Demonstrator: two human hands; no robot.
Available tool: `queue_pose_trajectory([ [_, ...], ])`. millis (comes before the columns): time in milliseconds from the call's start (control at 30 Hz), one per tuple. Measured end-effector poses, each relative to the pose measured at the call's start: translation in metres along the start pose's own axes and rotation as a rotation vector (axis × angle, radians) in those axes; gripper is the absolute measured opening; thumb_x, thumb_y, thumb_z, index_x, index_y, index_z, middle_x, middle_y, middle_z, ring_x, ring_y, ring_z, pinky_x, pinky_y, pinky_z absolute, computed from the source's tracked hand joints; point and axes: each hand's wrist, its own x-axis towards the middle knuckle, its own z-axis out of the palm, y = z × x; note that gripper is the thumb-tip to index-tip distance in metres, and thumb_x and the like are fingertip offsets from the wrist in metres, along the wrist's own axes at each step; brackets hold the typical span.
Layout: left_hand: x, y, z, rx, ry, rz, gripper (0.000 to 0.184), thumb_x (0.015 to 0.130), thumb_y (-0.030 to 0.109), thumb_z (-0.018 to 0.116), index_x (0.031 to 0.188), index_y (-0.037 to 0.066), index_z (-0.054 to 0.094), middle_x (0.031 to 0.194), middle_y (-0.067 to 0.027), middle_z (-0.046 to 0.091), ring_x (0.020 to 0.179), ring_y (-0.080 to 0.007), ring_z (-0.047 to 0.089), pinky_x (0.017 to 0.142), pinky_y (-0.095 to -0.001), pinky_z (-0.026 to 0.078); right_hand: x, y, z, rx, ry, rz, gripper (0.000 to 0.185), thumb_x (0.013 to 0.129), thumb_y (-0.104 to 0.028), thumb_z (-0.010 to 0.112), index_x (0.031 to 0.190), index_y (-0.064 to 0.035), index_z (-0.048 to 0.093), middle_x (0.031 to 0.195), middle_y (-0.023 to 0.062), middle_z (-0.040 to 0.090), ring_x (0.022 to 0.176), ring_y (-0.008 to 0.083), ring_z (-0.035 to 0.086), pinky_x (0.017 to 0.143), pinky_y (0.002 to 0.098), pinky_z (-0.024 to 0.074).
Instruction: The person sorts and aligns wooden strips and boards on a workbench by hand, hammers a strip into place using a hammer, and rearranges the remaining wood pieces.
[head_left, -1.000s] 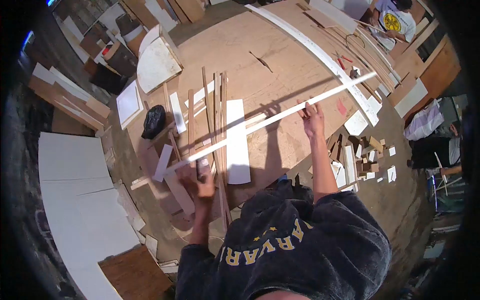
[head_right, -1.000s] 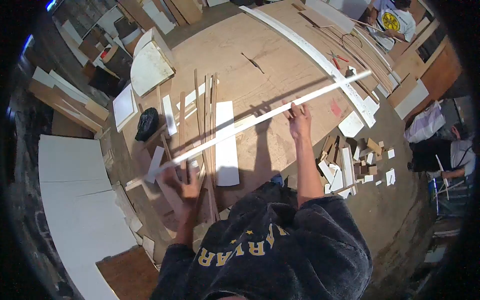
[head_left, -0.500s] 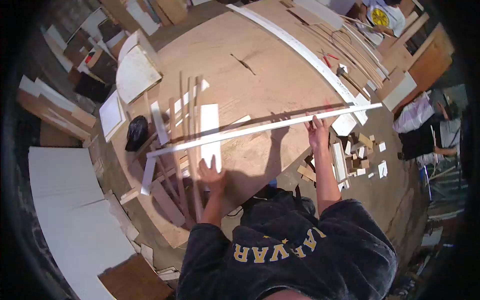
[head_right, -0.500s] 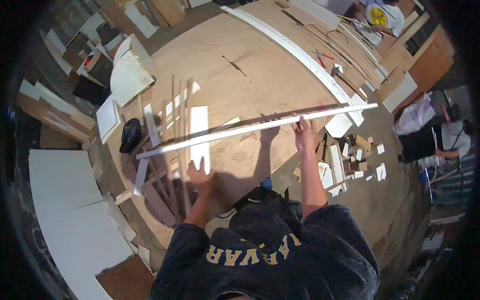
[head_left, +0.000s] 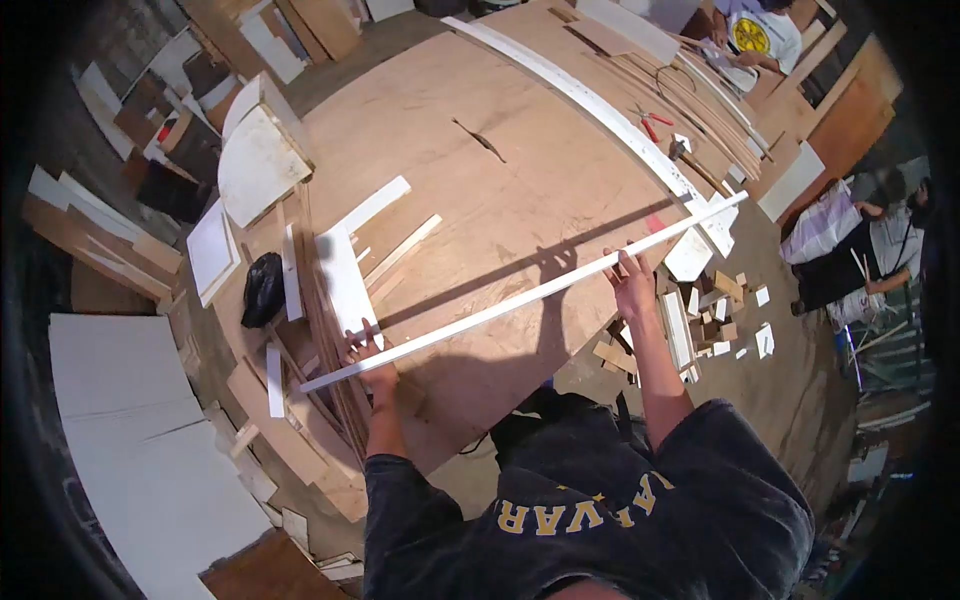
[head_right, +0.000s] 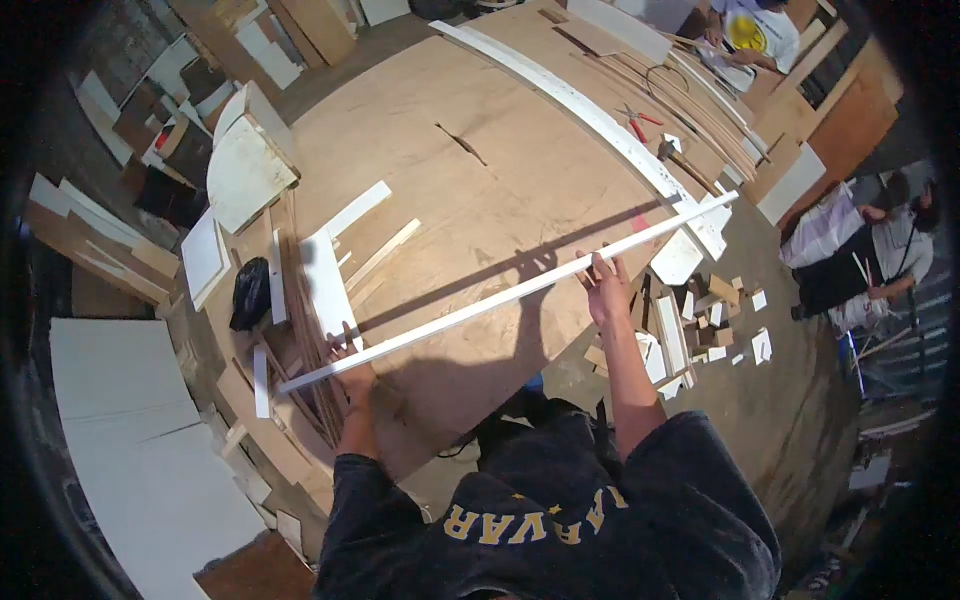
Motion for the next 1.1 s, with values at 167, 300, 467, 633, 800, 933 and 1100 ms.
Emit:
queue_pose_trajectory([
  [167,0.008,0.000,-0.011,-0.077,-0.047,-0.064,0.082,0.092,0.055,0.060,0.164,0.037,0.023,0.162,-0.0149,0.035,0.149,-0.0352,0.030,0.117,-0.0597,0.023,0.006,-0.001,-0.004,-0.047,-0.035,0.000,0.051,0.101,-0.005,0.062,0.148,-0.0082,0.042,0.127,0.0110,0.060,0.120,0.0299,0.067,0.088,0.0386,0.0594],
  [300,-0.006,0.010,-0.018,-0.827,0.067,-0.186,0.081,0.092,0.053,0.061,0.163,0.027,0.029,0.161,-0.0114,0.035,0.149,-0.0308,0.030,0.121,-0.0571,0.017,0.003,-0.002,0.000,-0.051,-0.050,-0.003,0.046,0.103,-0.009,0.062,0.146,-0.0092,0.046,0.123,0.0095,0.066,0.120,0.0258,0.067,0.089,0.0361,0.0602],
  [467,-0.060,-0.015,-0.012,-1.037,0.201,-0.022,0.045,0.100,0.012,0.066,0.143,0.007,0.054,0.146,-0.0079,0.055,0.139,-0.0239,0.048,0.106,-0.0415,0.048,0.012,-0.008,0.005,-0.025,-0.031,-0.006,0.046,0.102,-0.010,0.063,0.145,-0.0121,0.048,0.120,0.0059,0.066,0.120,0.0264,0.067,0.089,0.0351,0.0594],
  [633,-0.130,-0.020,-0.124,-3.041,-0.484,-0.595,0.044,0.105,0.035,0.057,0.137,0.005,0.060,0.138,-0.0176,0.059,0.131,-0.0344,0.056,0.107,-0.0457,0.048,0.014,-0.018,0.018,-0.038,-0.123,-0.036,0.042,0.105,-0.013,0.059,0.146,-0.0119,0.049,0.121,0.0075,0.064,0.120,0.0260,0.065,0.094,0.0382,0.0531],
  [800,-0.155,-0.051,-0.164,-2.904,-0.228,-0.856,0.050,0.103,0.033,0.059,0.143,0.004,0.053,0.141,-0.0164,0.056,0.128,-0.0354,0.054,0.108,-0.0514,0.048,0.033,-0.012,0.019,0.017,-0.277,-0.040,0.034,0.106,-0.013,0.056,0.139,-0.0057,0.050,0.117,0.0156,0.070,0.120,0.0277,0.066,0.099,0.0410,0.0566],
  [933,-0.132,-0.060,-0.132,-1.826,-0.039,-0.660,0.047,0.095,0.020,0.070,0.138,0.005,0.057,0.139,-0.0149,0.057,0.123,-0.0360,0.058,0.109,-0.0476,0.046,0.041,0.000,0.031,0.134,-0.351,-0.001,0.022,0.104,-0.011,0.059,0.124,-0.0040,0.053,0.117,0.0194,0.069,0.117,0.0304,0.068,0.099,0.0436,0.0599],
  [1100,-0.060,0.033,-0.215,-0.960,0.212,0.083,0.048,0.088,0.014,0.079,0.132,0.003,0.063,0.130,-0.0186,0.063,0.126,-0.0373,0.057,0.110,-0.0473,0.041,0.046,0.017,0.046,0.194,-0.364,0.057,0.027,0.105,-0.011,0.059,0.129,-0.0038,0.050,0.116,0.0149,0.067,0.120,0.0307,0.067,0.093,0.0461,0.0613],
])
